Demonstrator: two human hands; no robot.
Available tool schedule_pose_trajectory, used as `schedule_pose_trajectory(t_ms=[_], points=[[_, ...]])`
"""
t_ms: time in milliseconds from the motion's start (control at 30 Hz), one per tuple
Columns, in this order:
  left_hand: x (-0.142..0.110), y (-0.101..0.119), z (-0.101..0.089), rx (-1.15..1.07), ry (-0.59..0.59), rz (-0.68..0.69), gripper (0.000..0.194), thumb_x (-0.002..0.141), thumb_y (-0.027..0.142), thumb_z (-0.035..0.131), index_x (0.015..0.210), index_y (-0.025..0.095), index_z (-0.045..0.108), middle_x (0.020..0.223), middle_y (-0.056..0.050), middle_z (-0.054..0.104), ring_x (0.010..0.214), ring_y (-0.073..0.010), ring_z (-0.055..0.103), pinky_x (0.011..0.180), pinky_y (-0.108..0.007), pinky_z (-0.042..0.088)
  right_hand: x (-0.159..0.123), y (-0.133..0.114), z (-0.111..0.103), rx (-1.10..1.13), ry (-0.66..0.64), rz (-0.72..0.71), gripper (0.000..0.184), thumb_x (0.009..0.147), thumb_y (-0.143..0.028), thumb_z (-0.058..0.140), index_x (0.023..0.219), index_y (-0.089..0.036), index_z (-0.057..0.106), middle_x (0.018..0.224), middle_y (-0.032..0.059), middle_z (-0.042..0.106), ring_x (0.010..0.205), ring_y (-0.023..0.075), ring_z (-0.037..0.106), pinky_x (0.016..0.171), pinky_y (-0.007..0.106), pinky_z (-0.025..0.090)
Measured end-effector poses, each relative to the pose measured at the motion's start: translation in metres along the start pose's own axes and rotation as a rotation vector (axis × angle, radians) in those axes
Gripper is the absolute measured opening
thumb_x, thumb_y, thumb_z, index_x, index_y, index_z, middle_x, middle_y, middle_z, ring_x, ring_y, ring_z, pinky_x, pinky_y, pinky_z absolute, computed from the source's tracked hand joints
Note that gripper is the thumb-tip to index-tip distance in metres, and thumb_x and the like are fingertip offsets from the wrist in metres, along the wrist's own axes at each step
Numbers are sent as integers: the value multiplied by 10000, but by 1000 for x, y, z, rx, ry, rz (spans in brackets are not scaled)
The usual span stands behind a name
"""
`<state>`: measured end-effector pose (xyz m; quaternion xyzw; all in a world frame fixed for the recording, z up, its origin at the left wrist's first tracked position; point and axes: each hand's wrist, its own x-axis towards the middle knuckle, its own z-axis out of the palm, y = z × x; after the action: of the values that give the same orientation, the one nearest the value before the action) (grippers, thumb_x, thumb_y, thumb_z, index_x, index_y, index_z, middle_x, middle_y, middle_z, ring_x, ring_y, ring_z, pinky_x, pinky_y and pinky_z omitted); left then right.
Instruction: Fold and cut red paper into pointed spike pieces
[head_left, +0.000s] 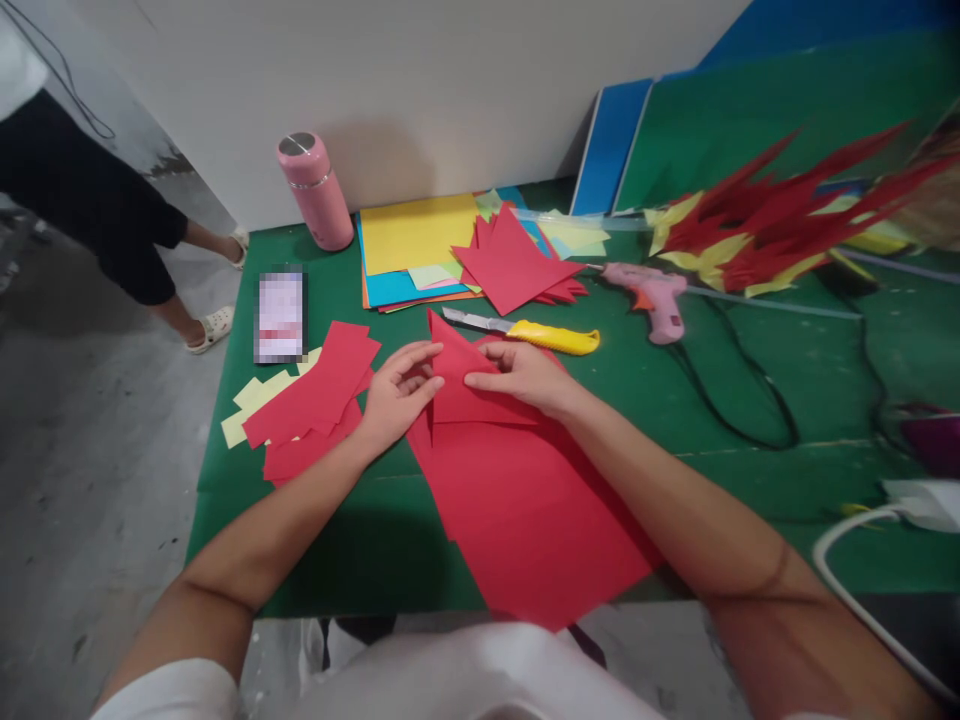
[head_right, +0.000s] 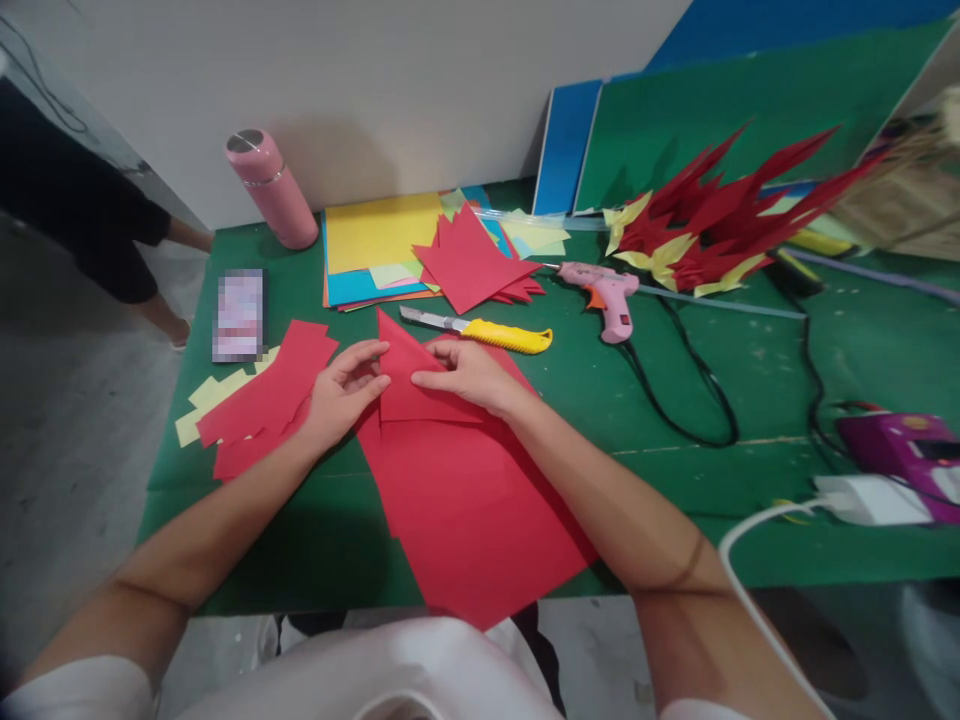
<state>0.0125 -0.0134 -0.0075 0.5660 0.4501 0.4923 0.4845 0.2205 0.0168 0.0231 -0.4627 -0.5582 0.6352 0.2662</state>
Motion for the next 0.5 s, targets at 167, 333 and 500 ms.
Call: schedule_pose_trajectory(t_ms=[167,333,500], points=[[-3,4,1,-21,-78,14,444,795,455,744,1202,290,678,1362,-106,522,821,-124,603,784,-330,587,0,-2,1,50,20,47,395,647,-541,806,835,-222,670,814,5,662,761,176,594,666,296,476],[-5,8,2,-40,-246,-6,470,811,447,737,1257,329,649,1402,-100,485,775,-105,577,752,-304,581,1,-1,2,95,110,54,439,667,-626,761,771,-211,662,723,-12,619,649,127,523,608,269,422],[-5,7,2,-67,-307,-27,494,819,424,736,1295,352,624,1452,-98,446,746,-92,559,715,-278,569,1,-1,4,101,157,51,488,646,-679,744,715,-210,624,639,-33,521,580,107,425,539,259,334]])
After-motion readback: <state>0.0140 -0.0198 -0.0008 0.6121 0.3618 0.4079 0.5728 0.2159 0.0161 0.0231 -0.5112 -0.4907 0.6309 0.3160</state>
